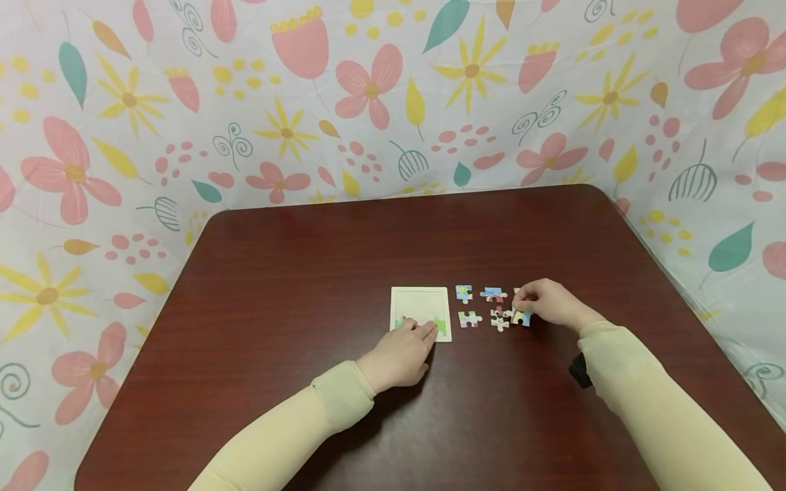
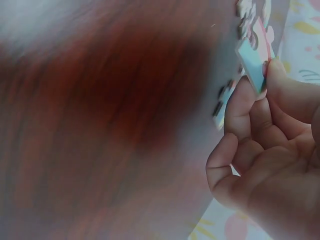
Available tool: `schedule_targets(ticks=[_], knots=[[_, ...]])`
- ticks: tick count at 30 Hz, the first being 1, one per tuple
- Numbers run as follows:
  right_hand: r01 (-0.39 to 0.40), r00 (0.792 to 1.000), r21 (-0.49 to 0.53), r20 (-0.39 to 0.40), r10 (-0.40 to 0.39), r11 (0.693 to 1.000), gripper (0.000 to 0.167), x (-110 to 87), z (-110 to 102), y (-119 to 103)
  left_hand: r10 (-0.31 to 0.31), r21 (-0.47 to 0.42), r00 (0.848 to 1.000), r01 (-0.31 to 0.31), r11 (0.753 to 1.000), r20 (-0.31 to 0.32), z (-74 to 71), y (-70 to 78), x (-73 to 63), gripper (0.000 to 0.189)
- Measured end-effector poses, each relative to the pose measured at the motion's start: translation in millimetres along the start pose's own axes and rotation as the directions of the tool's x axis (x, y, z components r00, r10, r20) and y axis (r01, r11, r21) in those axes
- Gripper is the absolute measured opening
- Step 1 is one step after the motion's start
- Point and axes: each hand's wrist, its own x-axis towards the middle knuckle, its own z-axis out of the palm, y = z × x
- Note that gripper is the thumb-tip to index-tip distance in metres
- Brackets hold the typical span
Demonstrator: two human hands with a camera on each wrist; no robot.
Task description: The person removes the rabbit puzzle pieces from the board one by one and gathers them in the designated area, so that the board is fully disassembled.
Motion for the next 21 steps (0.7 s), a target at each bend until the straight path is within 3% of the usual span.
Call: schedule_targets(ticks=[9,16,21], knots=[[-0.034,0.999,-0.026,0.011,0.034,0.999,0.012,-7.8,0.1,13.3,0.013,0.023,1.0,-0.012,1.0,-0.028,-0.3,-1.2,0.6,0.056],[-0.066,0.997,-0.043,-0.039,0.064,0.997,0.01,-10.5,6.1,15.1,0.018,0.039,1.0,-0.018,0.999,-0.016,0.8,-1.0,0.5,0.057],[-0.049,0.996,-0.048,-0.079,0.045,0.998,0.009,-12.1,9.9,13.3,0.05,0.086,0.997,-0.044,0.995,-0.067,-0.3,-1.6,-0.9,0.057]])
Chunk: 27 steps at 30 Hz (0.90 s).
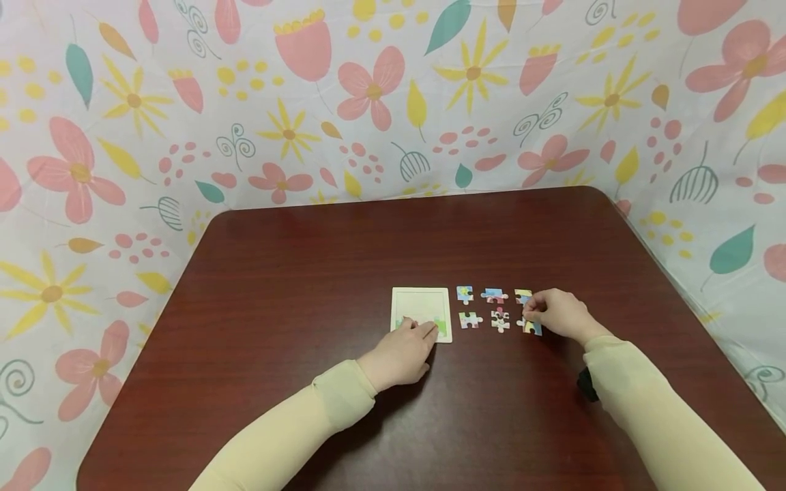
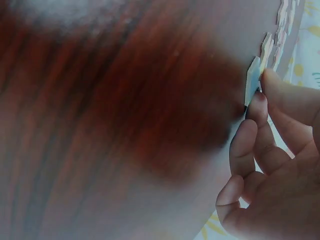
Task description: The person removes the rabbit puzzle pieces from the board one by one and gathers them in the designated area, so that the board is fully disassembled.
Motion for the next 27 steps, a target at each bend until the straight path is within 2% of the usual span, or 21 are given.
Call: schedule_targets(ticks=[2,10,12,15,18,22,27], knots=[[0.007,1.0,-0.004,-0.017,-0.007,1.0,0.008,-0.2,-0.1,-1.3,0.003,-0.007,1.0,-0.003,1.0,-0.015,0.0,-0.9,-0.2,0.059],[0.029,0.997,0.015,-0.075,-0.028,0.999,0.012,8.0,-2.2,-18.9,-0.006,-0.119,1.0,0.006,0.993,0.0,2.3,-6.0,-4.2,0.067],[0.033,0.996,0.021,-0.08,-0.032,0.999,0.013,11.6,-0.3,-26.1,-0.003,-0.097,0.999,-0.001,0.995,-0.039,2.5,-5.2,-8.3,0.065],[0.044,0.996,0.031,-0.078,-0.042,0.999,0.013,17.0,5.2,-37.3,-0.008,-0.03,0.99,0.004,1.0,-0.138,4.7,-1.8,-18.2,0.055],[0.071,0.995,0.043,-0.074,-0.068,0.997,0.012,21.8,10.9,-50.6,-0.05,0.054,0.974,0.063,0.997,-0.222,8.2,1.9,-28.2,0.044],[0.132,0.988,0.047,-0.085,-0.127,0.99,0.008,29.6,20.0,-72.8,-0.133,0.113,0.962,0.163,0.98,-0.239,11.6,3.9,-35.5,0.044],[0.202,0.978,0.05,-0.067,-0.198,0.978,0.005,42.7,38.5,-102.9,-0.16,0.111,0.954,0.193,0.975,-0.255,16.9,4.1,-35.9,0.045]])
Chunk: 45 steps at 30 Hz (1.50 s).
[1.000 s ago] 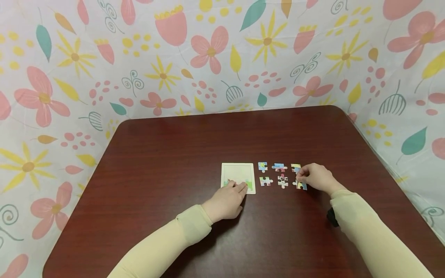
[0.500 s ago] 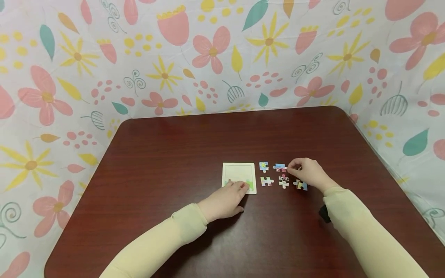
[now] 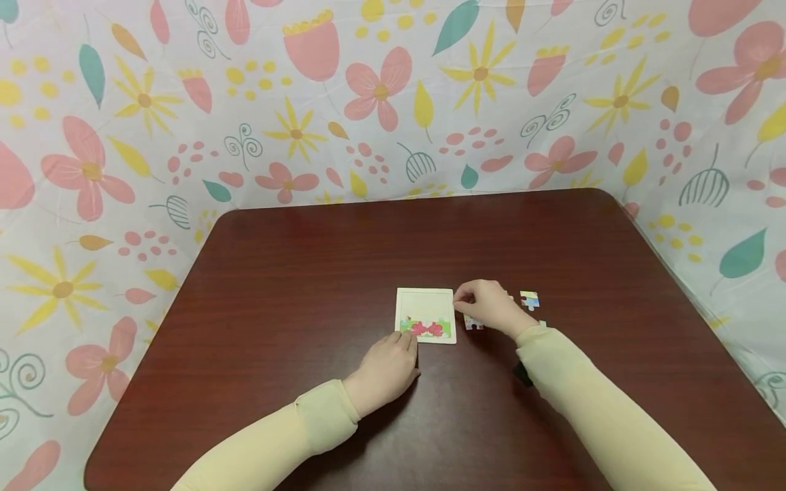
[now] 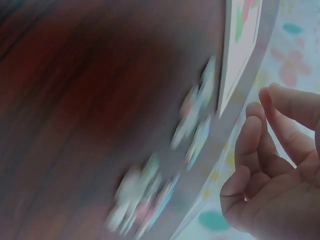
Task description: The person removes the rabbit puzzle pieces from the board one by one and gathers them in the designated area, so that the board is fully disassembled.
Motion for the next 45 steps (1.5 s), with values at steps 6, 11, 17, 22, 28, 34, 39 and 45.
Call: schedule_targets(ticks=[6,11,17,22,28,34,39,45], knots=[[0.103,0.993,-0.012,0.06,-0.102,0.995,0.012,21.4,30.0,-27.0,0.003,0.008,1.0,-0.003,1.0,0.0,-0.5,0.1,-0.3,0.038],[0.218,0.974,-0.06,0.077,-0.213,0.974,0.018,30.3,46.9,-40.2,0.028,0.01,1.0,-0.028,1.0,-0.011,-2.4,-0.7,0.7,0.025],[0.274,0.96,-0.087,0.078,-0.268,0.958,0.014,32.1,55.7,-46.2,0.038,0.005,0.999,-0.038,0.999,0.034,-2.1,-0.1,0.2,0.054],[0.274,0.961,-0.098,0.068,-0.268,0.957,0.01,31.7,57.1,-48.3,0.019,0.014,0.997,-0.02,1.0,0.071,-2.8,2.2,1.1,0.074],[0.213,0.975,-0.07,0.083,-0.207,0.975,0.006,33.6,56.6,-49.4,0.004,0.025,0.997,-0.006,1.0,0.076,-4.6,3.7,0.4,0.07],[0.114,0.985,0.05,0.126,-0.119,0.992,0.004,38.1,55.3,-47.8,-0.01,0.056,0.995,0.004,0.998,0.097,-6.4,5.3,0.0,0.073],[0.069,0.986,0.106,0.142,-0.084,0.992,0.005,40.0,54.8,-45.4,-0.023,0.076,0.992,0.014,0.997,0.127,-5.8,7.8,1.1,0.08],[0.071,0.985,0.132,0.146,-0.09,0.989,0.004,41.6,54.7,-43.3,-0.033,0.058,0.992,0.026,0.998,0.12,-4.6,7.5,3.1,0.083]])
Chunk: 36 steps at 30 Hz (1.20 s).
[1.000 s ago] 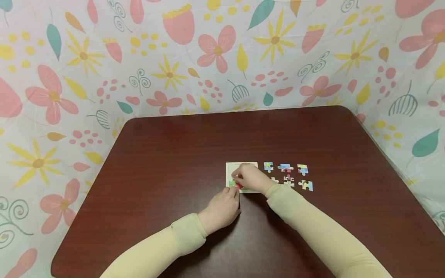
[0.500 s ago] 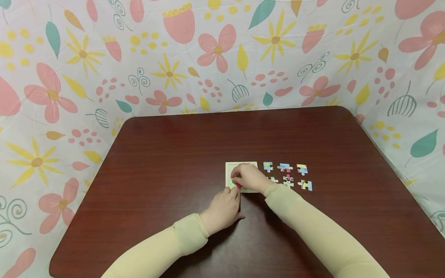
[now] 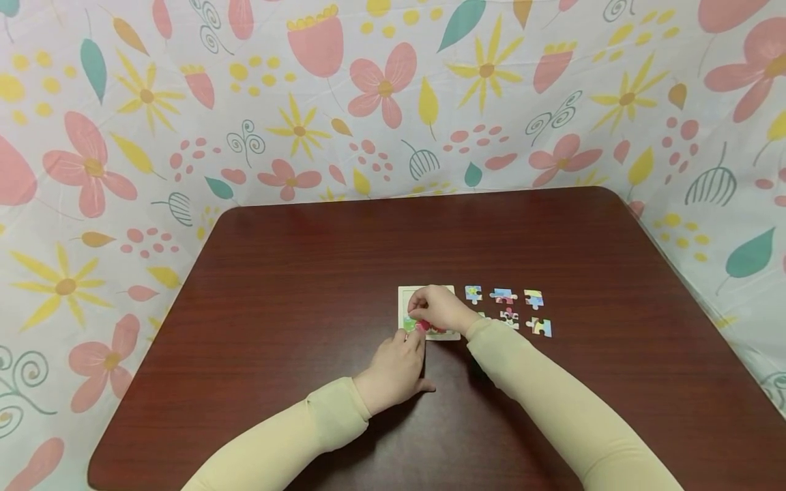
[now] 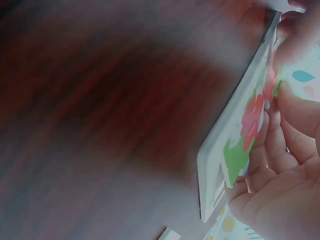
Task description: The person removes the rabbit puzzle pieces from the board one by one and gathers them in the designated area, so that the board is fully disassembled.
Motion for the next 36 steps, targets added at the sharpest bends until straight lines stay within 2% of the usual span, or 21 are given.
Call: schedule_targets(ticks=[9,16,25,31,36], knots=[[0.005,1.0,0.025,0.019,-0.006,1.0,0.004,2.4,0.9,5.6,-0.009,-0.031,1.0,0.01,0.999,0.02,0.3,-1.6,4.2,0.089],[-0.008,0.999,0.093,0.049,0.004,0.996,0.004,1.7,-3.8,6.2,-0.018,-0.034,0.999,0.019,0.999,0.029,-0.8,-1.9,4.3,0.091],[-0.03,0.999,0.118,0.03,0.026,0.993,0.005,-0.6,-10.8,11.3,-0.017,-0.051,1.0,0.018,0.999,0.021,-1.8,-1.6,4.5,0.09],[-0.053,0.998,0.092,0.017,0.052,0.994,0.007,-5.0,-19.7,16.5,-0.013,-0.065,0.999,0.016,0.998,0.05,-2.5,-0.5,5.7,0.088],[-0.059,0.998,0.041,0.015,0.059,0.997,0.007,-15.2,-32.3,18.5,-0.001,-0.06,0.993,0.008,0.998,0.116,-4.8,-0.9,8.0,0.087]])
